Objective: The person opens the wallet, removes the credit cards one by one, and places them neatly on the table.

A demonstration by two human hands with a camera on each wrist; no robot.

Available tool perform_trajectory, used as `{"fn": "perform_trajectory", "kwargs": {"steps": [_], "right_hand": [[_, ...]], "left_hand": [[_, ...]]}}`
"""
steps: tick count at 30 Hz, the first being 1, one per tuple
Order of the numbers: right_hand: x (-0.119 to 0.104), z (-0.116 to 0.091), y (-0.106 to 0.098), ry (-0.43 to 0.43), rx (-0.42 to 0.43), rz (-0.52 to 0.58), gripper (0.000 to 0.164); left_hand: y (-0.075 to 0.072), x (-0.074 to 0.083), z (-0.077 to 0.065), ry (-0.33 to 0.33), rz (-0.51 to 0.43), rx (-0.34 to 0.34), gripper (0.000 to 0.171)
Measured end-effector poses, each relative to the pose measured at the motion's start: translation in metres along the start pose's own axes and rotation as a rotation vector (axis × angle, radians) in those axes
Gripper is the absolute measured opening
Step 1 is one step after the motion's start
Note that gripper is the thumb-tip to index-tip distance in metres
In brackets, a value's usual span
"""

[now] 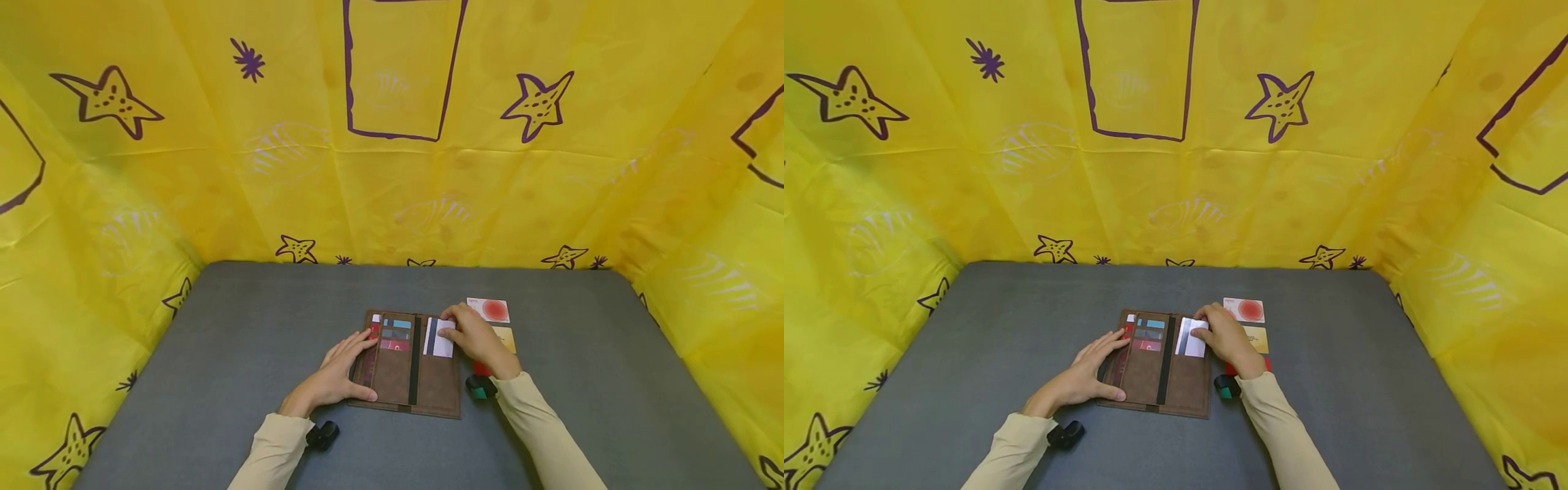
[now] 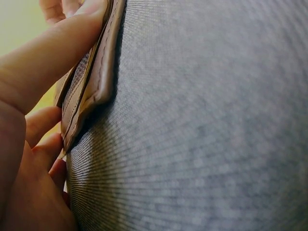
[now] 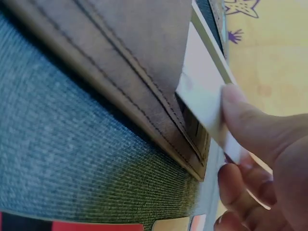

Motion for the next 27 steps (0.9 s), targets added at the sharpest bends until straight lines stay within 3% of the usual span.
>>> {"fn": "perform_trajectory", "kwargs": {"steps": [7, 15, 22, 27], "right_hand": [[0.0, 0.001, -0.012, 0.032, 0.116, -0.035, 0.029], [-0.002, -0.004, -0.025, 0.056, 0.162, -0.067, 0.031], [-0.006, -0.013, -0.033, -0.032, 0.118, -0.078, 0.039], [-0.004, -0.018, -0.036, -0.039, 0.064, -0.073, 0.049]], "left_hand": [[0.0, 0.001, 0.0, 0.001, 0.001, 0.005, 0.095], [0.0, 0.0, 0.0, -0.01, 0.004, 0.007, 0.095], [0.0, 0.001, 0.0, -0.004, 0.008, 0.001, 0.094], [0.0, 0.001, 0.0, -0.002, 0.009, 0.002, 0.094]]}}
Point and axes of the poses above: each hand's wrist, its own z-axis towards the middle knuckle, its own y-axis out of the palm, x = y × z, the point moved 9 cm from there along z, towards the middle knuckle, and after that the axes turned 6 degrees about x, right-handed, at the moved point
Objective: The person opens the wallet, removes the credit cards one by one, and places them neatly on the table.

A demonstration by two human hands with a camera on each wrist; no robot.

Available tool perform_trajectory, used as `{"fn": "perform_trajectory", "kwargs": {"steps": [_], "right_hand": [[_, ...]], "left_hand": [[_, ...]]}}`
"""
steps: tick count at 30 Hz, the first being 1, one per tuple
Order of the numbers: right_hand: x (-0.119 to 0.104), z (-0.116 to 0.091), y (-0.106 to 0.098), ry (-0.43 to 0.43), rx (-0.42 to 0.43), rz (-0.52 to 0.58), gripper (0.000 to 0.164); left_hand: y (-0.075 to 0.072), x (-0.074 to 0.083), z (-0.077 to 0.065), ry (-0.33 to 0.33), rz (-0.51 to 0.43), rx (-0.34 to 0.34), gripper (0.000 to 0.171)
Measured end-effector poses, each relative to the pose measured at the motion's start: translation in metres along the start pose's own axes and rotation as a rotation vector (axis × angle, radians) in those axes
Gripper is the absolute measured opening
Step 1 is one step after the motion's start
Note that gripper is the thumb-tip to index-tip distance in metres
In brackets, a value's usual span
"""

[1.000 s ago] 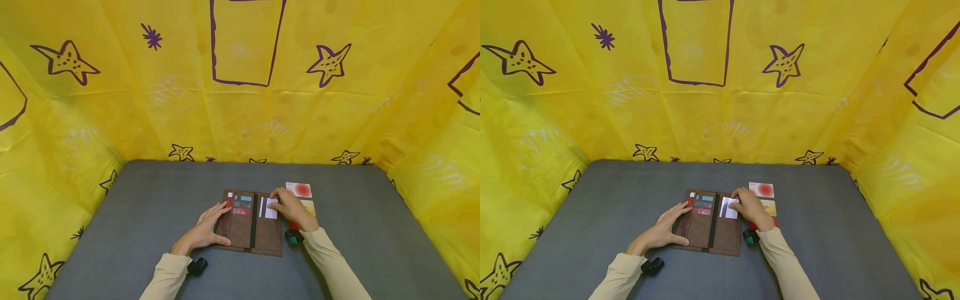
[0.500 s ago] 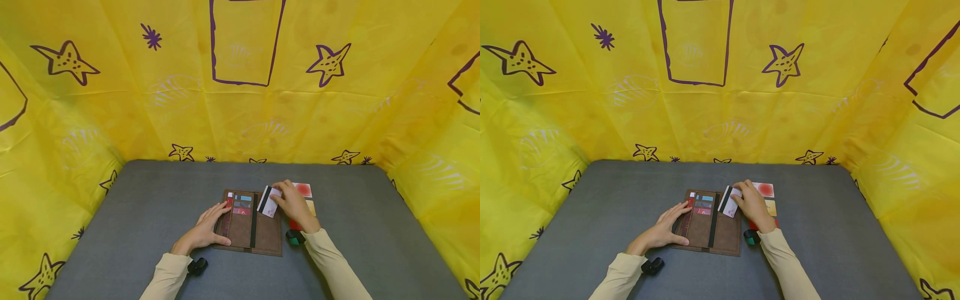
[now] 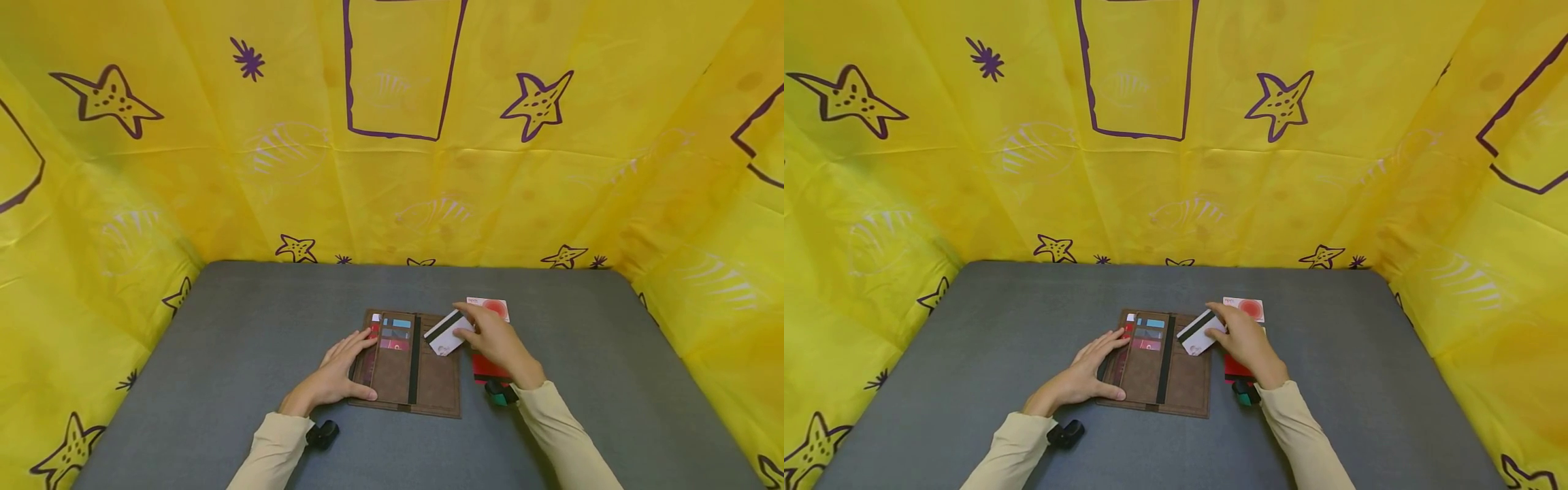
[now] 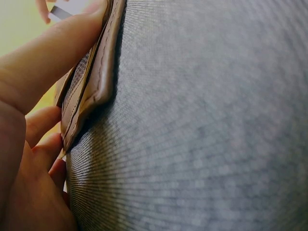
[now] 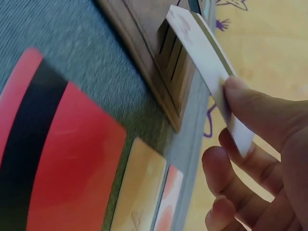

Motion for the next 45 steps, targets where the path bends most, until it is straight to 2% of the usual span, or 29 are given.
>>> {"fn": "perform_trajectory", "kwargs": {"steps": [5, 12, 18, 29, 34, 40, 45], "right_hand": [[0.007, -0.004, -0.002, 0.027, -0.047, 0.044, 0.054], [0.017, -0.007, 0.001, 0.042, -0.113, 0.13, 0.07], [0.02, -0.008, -0.002, 0.037, -0.113, 0.102, 0.067], [0.019, -0.013, 0.001, 0.02, -0.164, 0.016, 0.062], [0.023, -0.015, -0.003, 0.042, -0.148, 0.005, 0.062], [0.03, -0.018, -0.01, 0.042, -0.117, 0.046, 0.065], [0.039, -0.021, -0.02, 0.076, -0.108, 0.057, 0.065]], "left_hand": [[0.001, -0.001, 0.0, -0.001, -0.002, -0.001, 0.095], [0.001, -0.001, 0.001, -0.004, -0.001, 0.0, 0.095], [0.0, -0.002, 0.0, -0.006, -0.001, -0.001, 0.094], [0.001, -0.003, 0.001, -0.013, 0.004, -0.003, 0.095], [0.001, -0.003, 0.001, -0.008, 0.001, -0.006, 0.095], [0.0, -0.003, 0.001, -0.005, -0.001, -0.004, 0.095], [0.0, -0.002, 0.0, -0.002, 0.001, -0.003, 0.095]]}}
Point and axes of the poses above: each hand's wrist, its own z-axis towards the middle knuckle, its own y-axis out of the palm, x = y × z, the point moved 9 cm from there along z, towards the middle knuckle, and after that the axes turned 6 degrees about x, right-handed, at the moved point
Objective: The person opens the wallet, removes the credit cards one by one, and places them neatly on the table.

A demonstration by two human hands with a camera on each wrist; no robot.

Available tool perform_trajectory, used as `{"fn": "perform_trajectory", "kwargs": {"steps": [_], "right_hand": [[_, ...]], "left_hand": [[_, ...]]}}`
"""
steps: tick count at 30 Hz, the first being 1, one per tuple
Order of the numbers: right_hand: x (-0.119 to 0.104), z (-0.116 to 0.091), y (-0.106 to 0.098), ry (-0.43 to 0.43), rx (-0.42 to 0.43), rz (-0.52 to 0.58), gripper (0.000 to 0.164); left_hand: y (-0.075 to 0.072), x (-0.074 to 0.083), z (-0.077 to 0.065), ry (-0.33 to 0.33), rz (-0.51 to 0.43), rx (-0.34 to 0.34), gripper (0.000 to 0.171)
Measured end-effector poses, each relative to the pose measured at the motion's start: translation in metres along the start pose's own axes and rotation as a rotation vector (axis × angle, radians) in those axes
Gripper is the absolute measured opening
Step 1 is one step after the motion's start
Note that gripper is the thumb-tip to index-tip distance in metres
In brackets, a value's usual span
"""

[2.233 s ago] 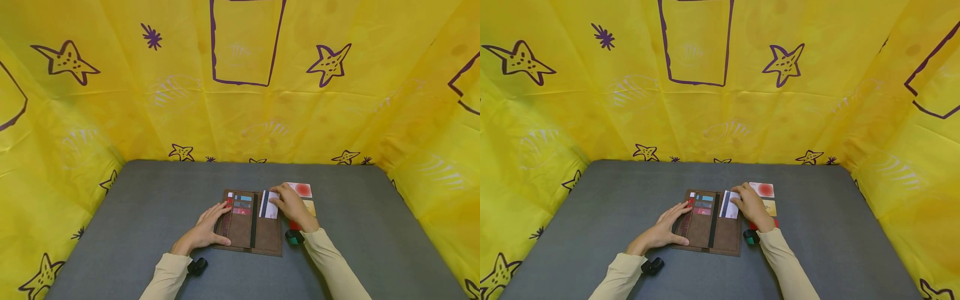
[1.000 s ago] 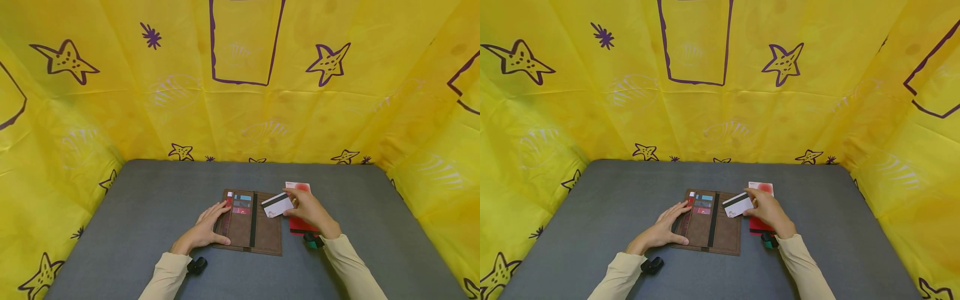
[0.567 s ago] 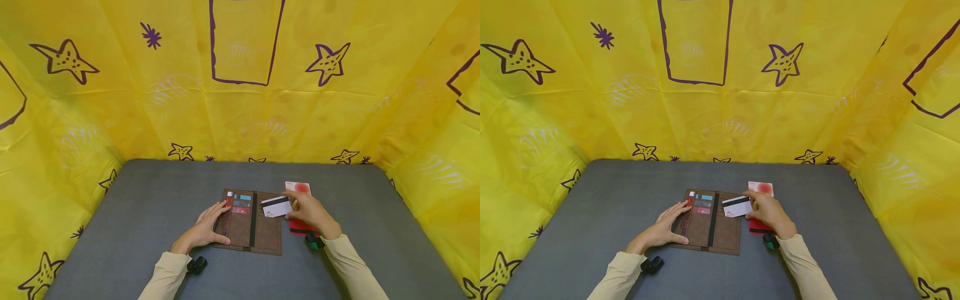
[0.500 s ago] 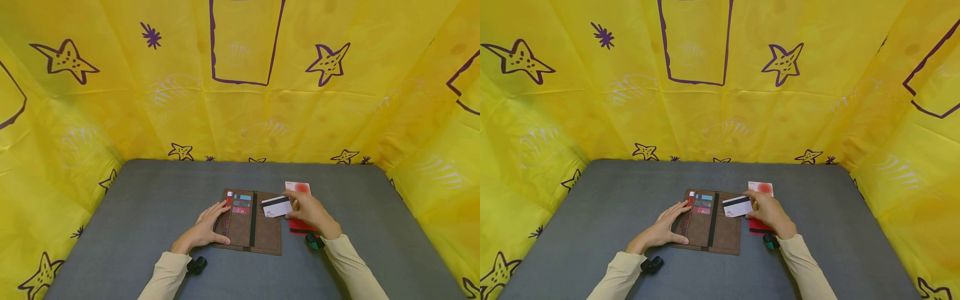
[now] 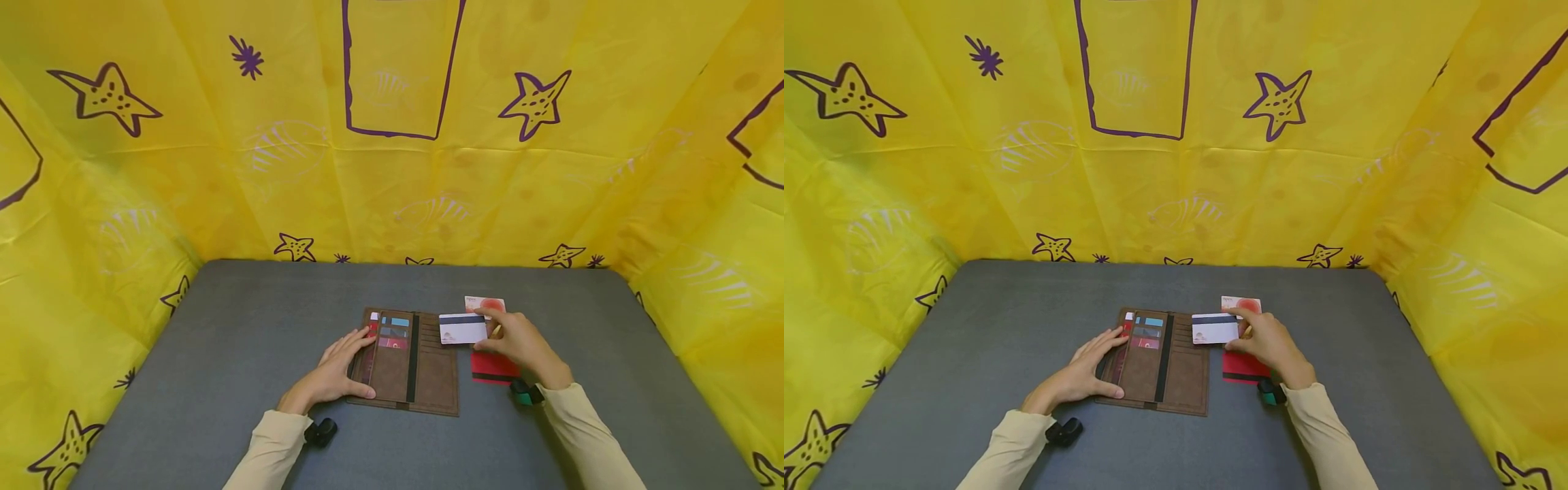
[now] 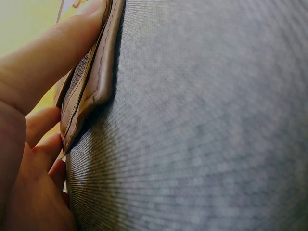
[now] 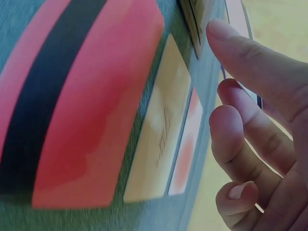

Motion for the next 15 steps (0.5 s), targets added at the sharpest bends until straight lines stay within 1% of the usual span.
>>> {"fn": "perform_trajectory", "kwargs": {"steps": [8, 15], "right_hand": [[0.015, -0.002, -0.016, 0.008, 0.038, -0.01, 0.067], [0.033, -0.009, -0.026, 0.052, 0.041, -0.015, 0.069]], "left_hand": [[-0.001, 0.001, 0.0, 0.004, -0.009, 0.008, 0.095], [0.0, 0.0, 0.001, 0.008, -0.01, 0.008, 0.095]]}}
Point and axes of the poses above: each hand's wrist, its own z-axis towards the middle knuckle, its own y-axis out of the palm, x = y × z, the point moved 9 cm from there along z, towards the middle knuckle, and after that the axes turned 6 degrees about x, right-handed, at the moved point
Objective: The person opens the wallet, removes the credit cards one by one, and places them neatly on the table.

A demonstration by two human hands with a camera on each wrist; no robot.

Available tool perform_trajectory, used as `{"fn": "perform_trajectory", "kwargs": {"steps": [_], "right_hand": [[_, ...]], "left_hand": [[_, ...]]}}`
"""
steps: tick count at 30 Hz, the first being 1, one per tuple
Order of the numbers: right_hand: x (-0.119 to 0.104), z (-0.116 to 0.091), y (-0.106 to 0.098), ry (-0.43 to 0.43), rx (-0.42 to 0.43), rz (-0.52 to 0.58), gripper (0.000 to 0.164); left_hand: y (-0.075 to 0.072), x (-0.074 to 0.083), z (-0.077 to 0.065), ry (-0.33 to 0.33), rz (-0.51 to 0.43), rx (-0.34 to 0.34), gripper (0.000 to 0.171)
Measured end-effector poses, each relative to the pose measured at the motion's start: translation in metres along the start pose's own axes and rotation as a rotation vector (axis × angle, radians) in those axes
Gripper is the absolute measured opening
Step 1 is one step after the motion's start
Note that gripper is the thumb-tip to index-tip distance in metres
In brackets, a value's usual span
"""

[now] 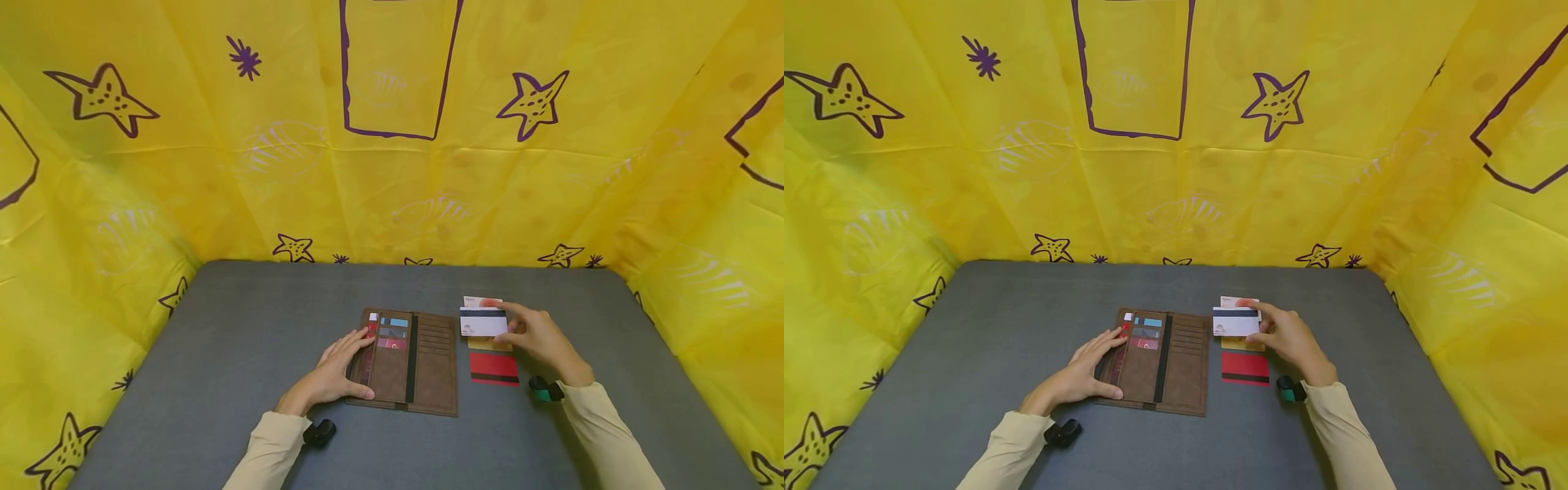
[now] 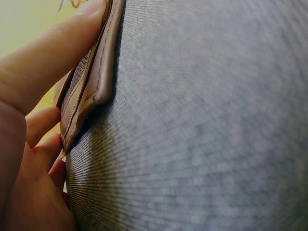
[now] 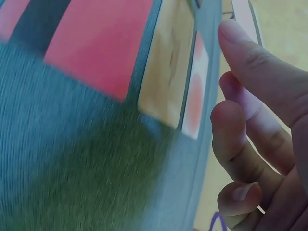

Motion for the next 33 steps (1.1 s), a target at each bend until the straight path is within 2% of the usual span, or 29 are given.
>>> {"fn": "perform_trajectory", "kwargs": {"steps": [6, 17, 33], "right_hand": [[0.019, -0.004, -0.011, 0.013, 0.028, -0.015, 0.063], [0.057, -0.011, -0.031, 0.094, 0.038, -0.021, 0.062], [0.082, -0.018, -0.041, 0.136, 0.006, -0.02, 0.06]], "left_hand": [[0.0, 0.001, 0.0, 0.003, 0.003, 0.002, 0.095], [0.001, -0.001, 0.001, 0.0, 0.01, -0.002, 0.096], [0.001, 0.0, 0.001, -0.003, 0.004, -0.001, 0.095]]}}
Point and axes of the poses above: each hand's wrist, its own z-axis towards the middle knuckle, its own y-axis out of the palm, x = y × z, the point moved 9 cm from there along z, towards the middle knuckle, and after that the axes turned 6 degrees about x, right-handed, at the moved point
